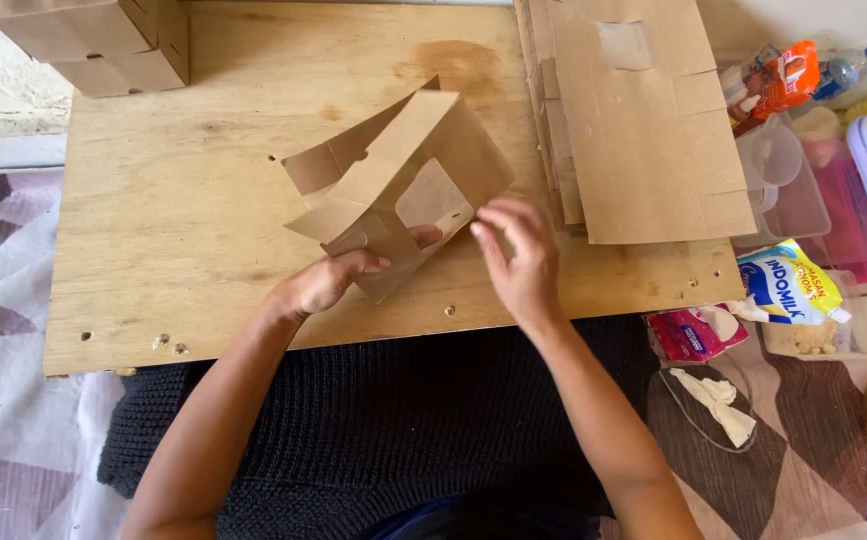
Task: Assembling cardboard pastry boxes by folding along pre-scored lines and tucking in tabs.
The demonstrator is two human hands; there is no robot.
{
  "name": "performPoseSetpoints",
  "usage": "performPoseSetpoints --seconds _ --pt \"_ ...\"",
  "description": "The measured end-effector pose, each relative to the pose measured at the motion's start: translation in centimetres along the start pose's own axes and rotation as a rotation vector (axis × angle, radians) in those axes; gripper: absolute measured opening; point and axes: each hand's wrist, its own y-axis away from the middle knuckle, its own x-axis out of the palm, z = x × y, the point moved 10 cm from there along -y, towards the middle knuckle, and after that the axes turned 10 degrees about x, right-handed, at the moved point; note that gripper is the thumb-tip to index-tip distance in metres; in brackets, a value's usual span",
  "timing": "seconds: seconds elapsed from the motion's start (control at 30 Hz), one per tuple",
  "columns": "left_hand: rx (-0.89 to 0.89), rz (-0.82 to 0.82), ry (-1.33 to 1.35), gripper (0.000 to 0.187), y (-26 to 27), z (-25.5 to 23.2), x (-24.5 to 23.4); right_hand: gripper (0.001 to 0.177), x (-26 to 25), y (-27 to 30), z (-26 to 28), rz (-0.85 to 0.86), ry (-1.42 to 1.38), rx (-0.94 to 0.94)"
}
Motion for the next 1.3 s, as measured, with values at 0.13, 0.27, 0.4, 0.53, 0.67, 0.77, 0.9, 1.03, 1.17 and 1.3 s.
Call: performPoseSetpoints --seconds 0.13,0.27,0.4,0.53,0.67,0.77,0.9,1.03,1.17,1.3 --pt "-0.045 -0.038 -0.122 0.051 -0.3 7.6 -3.3 0.031 -0.4 2.4 3.5 0.068 0.014 -0.042" --pt "-0.113 -0.007 -0.236 0.040 0.9 17.7 -5.8 0.040 -0.4 2.9 3.3 0.121 -0.160 0.155" --pt "-0.223 -0.119 -0.151 0.045 1.1 22.6 -6.7 0.055 1.4 5.1 0.0 0.155 -0.345 0.411" --pt "-0.086 0.004 -0.269 0.049 -1.0 19.5 -5.0 0.059 1.3 5.2 0.8 0.137 -0.349 0.458" --pt "0.101 -0.002 -0.231 0.062 -1.3 11.7 -1.8 0.071 1.1 5.9 0.2 0.121 -0.381 0.526" --pt "0.063 0.117 -0.417 0.050 -0.8 24.1 -6.1 0.073 0.7 5.7 0.8 0.153 -0.432 0.561" --pt "-0.008 0.227 -0.295 0.031 -2.2 20.6 -2.8 0.077 1.7 7.3 -1.4 0.216 -0.652 0.673" --pt "-0.105 0.202 -0.176 0.026 -3.0 16.2 -0.5 0.075 1.2 7.3 -1.7 0.189 -0.679 0.706" --pt "-0.271 0.182 -0.215 0.035 -3.6 13.2 0.4 0.084 1.2 7.0 -0.9 0.154 -0.827 0.733" --pt "-0.375 0.134 -0.060 0.044 -3.7 14.1 0.8 0.085 1.9 7.4 -2.0 0.175 -0.679 0.716"
